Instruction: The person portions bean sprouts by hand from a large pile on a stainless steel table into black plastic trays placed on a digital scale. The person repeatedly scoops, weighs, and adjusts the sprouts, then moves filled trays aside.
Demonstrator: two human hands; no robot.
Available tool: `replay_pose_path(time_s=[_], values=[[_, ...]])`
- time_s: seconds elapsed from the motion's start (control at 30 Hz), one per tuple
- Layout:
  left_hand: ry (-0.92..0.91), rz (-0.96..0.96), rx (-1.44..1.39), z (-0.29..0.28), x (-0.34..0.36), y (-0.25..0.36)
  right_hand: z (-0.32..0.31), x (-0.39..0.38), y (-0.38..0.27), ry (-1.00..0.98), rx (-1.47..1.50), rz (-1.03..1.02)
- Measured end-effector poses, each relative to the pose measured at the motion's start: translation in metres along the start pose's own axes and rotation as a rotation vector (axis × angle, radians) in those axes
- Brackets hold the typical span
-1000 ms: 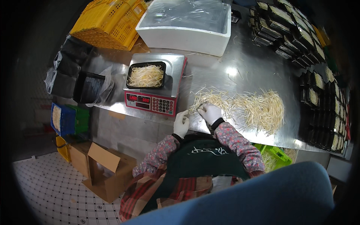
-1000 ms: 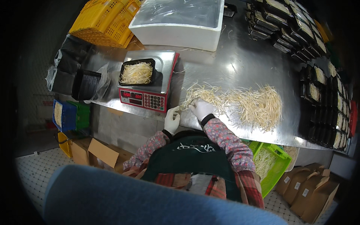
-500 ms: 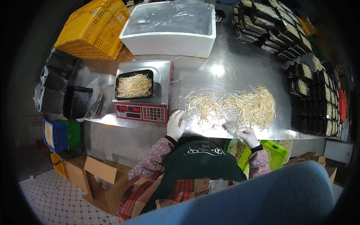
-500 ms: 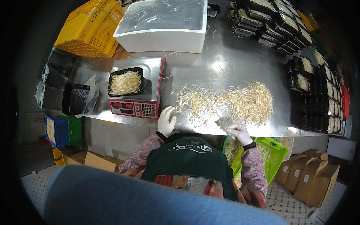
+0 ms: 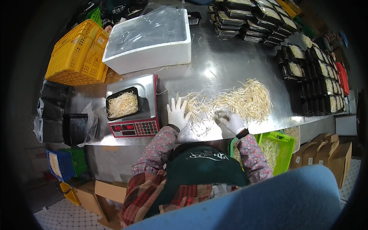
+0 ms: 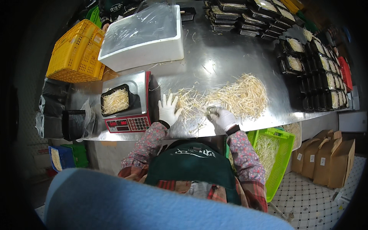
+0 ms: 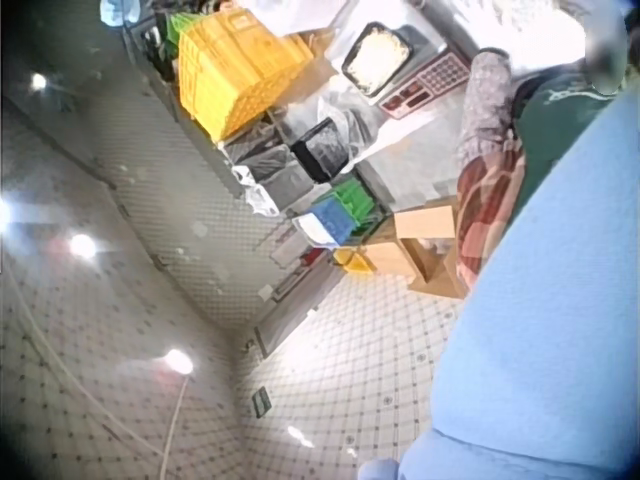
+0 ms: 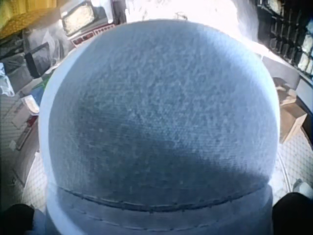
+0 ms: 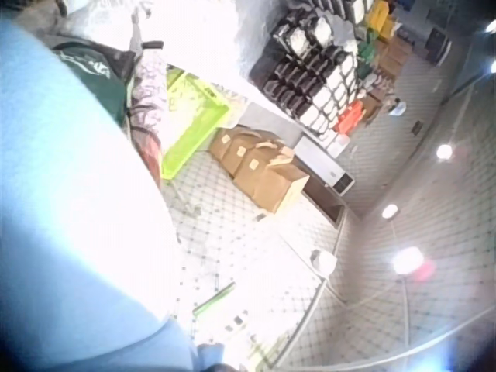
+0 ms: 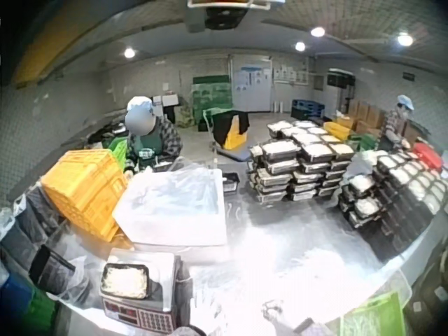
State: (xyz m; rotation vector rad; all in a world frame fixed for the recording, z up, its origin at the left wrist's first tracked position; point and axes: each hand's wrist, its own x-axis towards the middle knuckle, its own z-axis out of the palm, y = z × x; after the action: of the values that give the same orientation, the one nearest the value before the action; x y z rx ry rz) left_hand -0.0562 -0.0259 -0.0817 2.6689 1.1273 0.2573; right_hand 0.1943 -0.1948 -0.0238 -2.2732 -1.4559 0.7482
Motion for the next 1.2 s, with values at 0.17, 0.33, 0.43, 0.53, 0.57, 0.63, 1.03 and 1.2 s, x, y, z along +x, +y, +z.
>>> replay_pose_path(time_s=[0.17, 0.33, 0.43, 0.53, 0.57, 0.63, 1.03, 1.2], values=[[0.0, 0.099, -0.048, -0.006, -0.035, 0.016, 0.03, 0.057, -0.009, 0.213, -0.03, 0.01], [-0.019, 0.081, -0.082, -0.009, -0.06, 0.019, 0.05, 0.091, -0.028, 0.165, -0.108, -0.024], [-0.031, 0.053, -0.09, -0.01, -0.064, 0.017, 0.051, 0.094, -0.044, 0.152, -0.184, -0.07], [-0.037, 0.043, -0.1, -0.009, -0.065, 0.015, 0.064, 0.103, -0.038, 0.115, -0.229, -0.026], [-0.035, 0.046, -0.106, -0.009, -0.064, 0.015, 0.069, 0.106, -0.033, 0.117, -0.215, -0.01], [-0.039, 0.041, -0.107, -0.008, -0.064, 0.012, 0.067, 0.106, -0.031, 0.102, -0.142, 0.033], [0.006, 0.14, -0.136, -0.011, -0.053, 0.016, 0.031, 0.112, -0.033, 0.074, 0.03, 0.024], [-0.002, 0.099, -0.156, -0.012, -0.058, 0.018, 0.051, 0.139, -0.03, 0.056, -0.295, -0.213]])
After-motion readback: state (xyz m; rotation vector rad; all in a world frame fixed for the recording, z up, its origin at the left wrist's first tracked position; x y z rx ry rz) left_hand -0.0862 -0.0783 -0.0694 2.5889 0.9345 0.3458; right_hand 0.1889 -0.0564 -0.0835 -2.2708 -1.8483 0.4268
